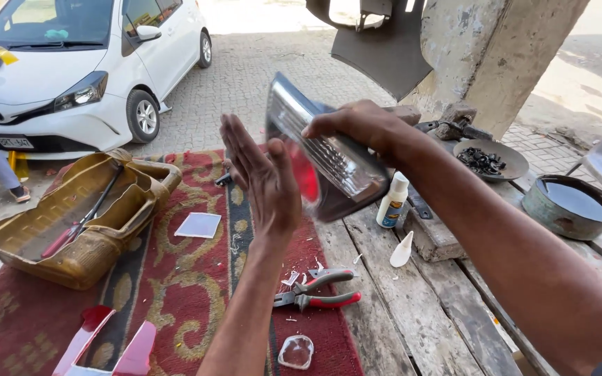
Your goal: Repairing or modifying a car tail light by trimming a plastic lens with pliers and fitting it into the housing.
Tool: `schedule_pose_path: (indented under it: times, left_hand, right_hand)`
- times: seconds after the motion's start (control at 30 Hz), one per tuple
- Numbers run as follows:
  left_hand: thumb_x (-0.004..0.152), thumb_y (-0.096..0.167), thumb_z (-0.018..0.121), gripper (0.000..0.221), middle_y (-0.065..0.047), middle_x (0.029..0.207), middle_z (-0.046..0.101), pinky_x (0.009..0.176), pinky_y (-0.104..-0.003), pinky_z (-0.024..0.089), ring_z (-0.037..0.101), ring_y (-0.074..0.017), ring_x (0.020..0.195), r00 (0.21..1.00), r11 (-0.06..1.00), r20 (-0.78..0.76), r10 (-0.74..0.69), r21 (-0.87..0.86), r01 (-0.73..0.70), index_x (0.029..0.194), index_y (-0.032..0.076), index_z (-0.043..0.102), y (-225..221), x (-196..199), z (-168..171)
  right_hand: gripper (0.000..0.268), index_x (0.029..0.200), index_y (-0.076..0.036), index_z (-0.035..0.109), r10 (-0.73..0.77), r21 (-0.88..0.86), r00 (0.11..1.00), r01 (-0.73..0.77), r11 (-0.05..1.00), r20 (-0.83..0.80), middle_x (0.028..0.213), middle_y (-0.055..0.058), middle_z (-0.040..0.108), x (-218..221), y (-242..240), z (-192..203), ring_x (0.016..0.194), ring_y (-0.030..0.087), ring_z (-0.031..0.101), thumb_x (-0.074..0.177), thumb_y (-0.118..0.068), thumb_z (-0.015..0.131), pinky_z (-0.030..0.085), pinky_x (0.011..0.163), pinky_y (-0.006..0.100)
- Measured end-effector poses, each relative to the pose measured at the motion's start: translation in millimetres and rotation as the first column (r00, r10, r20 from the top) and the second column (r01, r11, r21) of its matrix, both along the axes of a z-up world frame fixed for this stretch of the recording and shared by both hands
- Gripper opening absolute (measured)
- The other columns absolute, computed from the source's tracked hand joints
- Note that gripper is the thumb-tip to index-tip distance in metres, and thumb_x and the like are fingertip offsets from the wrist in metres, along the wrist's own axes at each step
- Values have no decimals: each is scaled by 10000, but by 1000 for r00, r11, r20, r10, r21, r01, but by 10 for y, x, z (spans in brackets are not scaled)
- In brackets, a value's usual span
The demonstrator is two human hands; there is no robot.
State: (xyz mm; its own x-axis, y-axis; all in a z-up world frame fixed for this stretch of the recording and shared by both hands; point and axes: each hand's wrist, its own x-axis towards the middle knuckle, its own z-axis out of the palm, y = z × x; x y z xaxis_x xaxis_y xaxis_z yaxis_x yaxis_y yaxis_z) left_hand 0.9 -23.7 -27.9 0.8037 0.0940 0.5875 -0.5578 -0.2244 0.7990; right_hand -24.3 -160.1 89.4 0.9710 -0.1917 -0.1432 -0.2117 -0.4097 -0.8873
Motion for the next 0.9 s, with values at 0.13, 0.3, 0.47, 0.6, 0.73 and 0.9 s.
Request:
schedule_pose_path:
  times: [0.13, 0.3, 0.47, 0.6, 0.73, 0.9]
  left_hand:
    - [886, 857, -7, 1047, -178, 1743, -30, 1210, -697, -69, -24, -407, 1600, 1000, 998, -21, 0, 61, 1, 1661, 153, 22, 38, -70, 39]
    - [944, 837, 68, 960, -197, 1727, -47, 1187, -741, -78, -51, -449, 1585, 990, 970, -140, 15, -237, -48, 1669, 212, -3, 104, 82, -19]
    - [846, 895, 52, 1079, -253, 1701, -66, 1171, -711, -111, -63, -484, 1559, 976, 973, -210, -57, -231, 7, 1652, 180, -4, -11, -139, 133]
    - [914, 877, 84, 1000, -206, 1714, -106, 1172, -724, -124, -116, -481, 1558, 984, 967, -177, 6, -251, -51, 1670, 231, -22, 25, 119, -96]
    - [998, 741, 166, 917, -312, 1635, 206, 1248, -639, -25, 126, -512, 1531, 984, 970, -175, 23, -234, -65, 1620, 70, 222, -30, -150, 40]
    - [896, 891, 80, 1051, -214, 1721, -71, 1160, -768, -85, -96, -496, 1560, 995, 981, -103, 17, -193, -36, 1672, 184, 43, -101, -100, 40]
  right_hand:
    - [475, 974, -29, 717, 84, 146, 986, -63, 987, -141, 820, 125, 693, -94, 115, 88, 670, 234, 646, 638, -360, 773, 519, 623, 348]
    - [631, 1087, -151, 783, -44, -222, 995, 63, 973, 90, 957, 142, 726, -60, -174, 72, 834, 274, 685, 568, -508, 787, 527, 803, 377]
    - [629, 1140, -60, 747, 11, 20, 1000, -11, 1000, 3, 966, 134, 734, -326, 130, 257, 816, 272, 693, 596, -376, 756, 554, 799, 389]
    - [907, 1301, -205, 689, -145, -288, 956, 218, 932, 254, 1069, 105, 731, 46, 49, -89, 1013, 293, 739, 500, -586, 882, 610, 860, 455]
    - [877, 1291, -196, 699, -115, -293, 969, 177, 940, 216, 1084, 116, 730, -136, 149, 38, 1035, 298, 729, 512, -570, 851, 587, 889, 444]
    - [812, 1238, -154, 711, 5, -195, 988, 26, 980, 153, 945, 141, 706, -321, 338, 16, 838, 275, 712, 527, -524, 840, 586, 784, 373]
